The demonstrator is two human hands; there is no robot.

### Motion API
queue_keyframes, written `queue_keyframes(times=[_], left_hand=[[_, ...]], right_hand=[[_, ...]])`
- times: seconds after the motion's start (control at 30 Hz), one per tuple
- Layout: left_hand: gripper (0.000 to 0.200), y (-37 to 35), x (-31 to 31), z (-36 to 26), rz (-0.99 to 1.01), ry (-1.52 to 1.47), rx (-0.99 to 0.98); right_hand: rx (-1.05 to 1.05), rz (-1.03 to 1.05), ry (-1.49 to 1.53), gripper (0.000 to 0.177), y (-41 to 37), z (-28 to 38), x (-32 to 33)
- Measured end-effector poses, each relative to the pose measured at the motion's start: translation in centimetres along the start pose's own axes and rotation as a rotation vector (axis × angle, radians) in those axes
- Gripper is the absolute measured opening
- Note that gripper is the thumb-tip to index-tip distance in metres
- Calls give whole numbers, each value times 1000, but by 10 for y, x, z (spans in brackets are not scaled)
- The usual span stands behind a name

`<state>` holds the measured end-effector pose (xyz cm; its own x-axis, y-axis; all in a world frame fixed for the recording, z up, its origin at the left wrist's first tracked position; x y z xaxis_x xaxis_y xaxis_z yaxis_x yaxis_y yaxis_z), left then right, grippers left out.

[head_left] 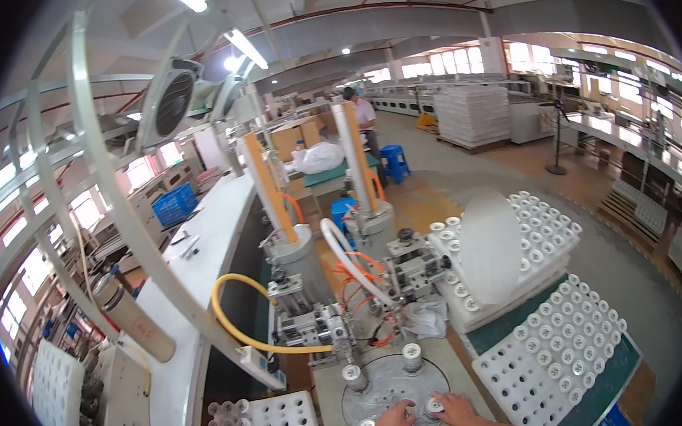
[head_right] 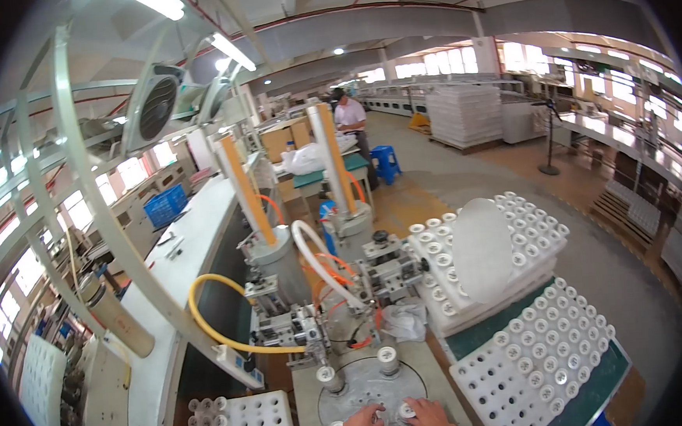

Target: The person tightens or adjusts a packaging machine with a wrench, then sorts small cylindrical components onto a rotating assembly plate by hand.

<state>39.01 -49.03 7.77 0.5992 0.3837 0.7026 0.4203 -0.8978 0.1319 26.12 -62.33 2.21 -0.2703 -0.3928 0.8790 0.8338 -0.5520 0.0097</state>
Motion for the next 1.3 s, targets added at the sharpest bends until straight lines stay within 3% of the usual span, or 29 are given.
queue_keyframes(times=[0.07, 0.1, 0.13, 0.2, 0.23, 0.3, 0.33, 0.4, 0.43, 0.5, 0.53, 0.6, 0.73, 0.8, 0.93, 1.03, 1.1, 1.13, 1.23, 1.3], left_hand=[[32, -5, 23, -17, -55, -141, 41], [32, -15, 4, 15, -170, 23, -55], [31, -15, 7, 17, -93, 32, 72], [38, -13, 25, 3, 21, -20, 107], [38, -12, 24, 7, 23, -22, 101], [35, -6, 18, 15, -53, 3, 40], [35, -2, 14, 17, -47, 1, 32], [44, 22, -2, 16, 62, 50, 96], [44, 27, -6, 5, 66, 45, 88], [58, 36, -17, -14, 134, 187, 107], [58, 40, -25, -15, 130, 185, 106], [69, 43, -49, -18, 325, 270, -93], [66, 39, -55, -18, 408, 306, -116], [64, 29, -22, -28, 250, 249, -19], [64, -26, 50, 6, -77, 154, 236], [67, -79, 115, 58, -342, 272, 314], [66, -106, 160, 96, -391, 382, 572], [65, -117, 181, 117, -448, 403, 603], [63, -136, 233, 169, -529, 480, 708], [64, -135, 251, 193, -468, 499, 758]], right_hand=[[-30, 26, -12, 58, -5, 13, 12], [25, -108, -22, 55, -16, 10, 1], [-27, -122, 167, 44, -24, 35, 34], [-167, 67, 72, 56, -33, 33, 19], [-170, 62, 69, 56, -40, 34, 16], [11, -213, 262, 53, -55, 38, 24], [4, -220, 260, 53, -55, 32, 27], [-572, 327, 444, 53, -49, -11, 15], [-579, 320, 442, 53, -48, -26, 8], [-415, -117, 251, 53, -38, -59, -10], [-413, -119, 248, 53, -29, -73, -21], [-334, -320, 200, 53, -17, -91, -27], [-403, -65, 330, 49, 9, -40, 32], [13, -254, 150, 45, 24, -10, 36], [307, -89, -225, 52, 34, 34, 4], [340, -64, -265, 54, 37, 39, -12], [270, 58, -234, 58, 39, 44, -13], [267, 69, -231, 58, 38, 49, -9], [298, -101, -80, 59, 28, 59, 13], [117, -214, 32, 56, 17, 49, 22]])
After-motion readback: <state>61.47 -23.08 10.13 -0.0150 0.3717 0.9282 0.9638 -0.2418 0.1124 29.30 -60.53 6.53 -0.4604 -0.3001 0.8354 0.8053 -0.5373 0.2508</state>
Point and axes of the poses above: each hand's wrist, its own y-axis towards the middle knuckle, its own x-axis out of the back of the hand, z = x × y, the point moved 4 cm from there along y, towards the middle knuckle, and after that the axes turned 11 degrees about -x, right-handed, at the moved point
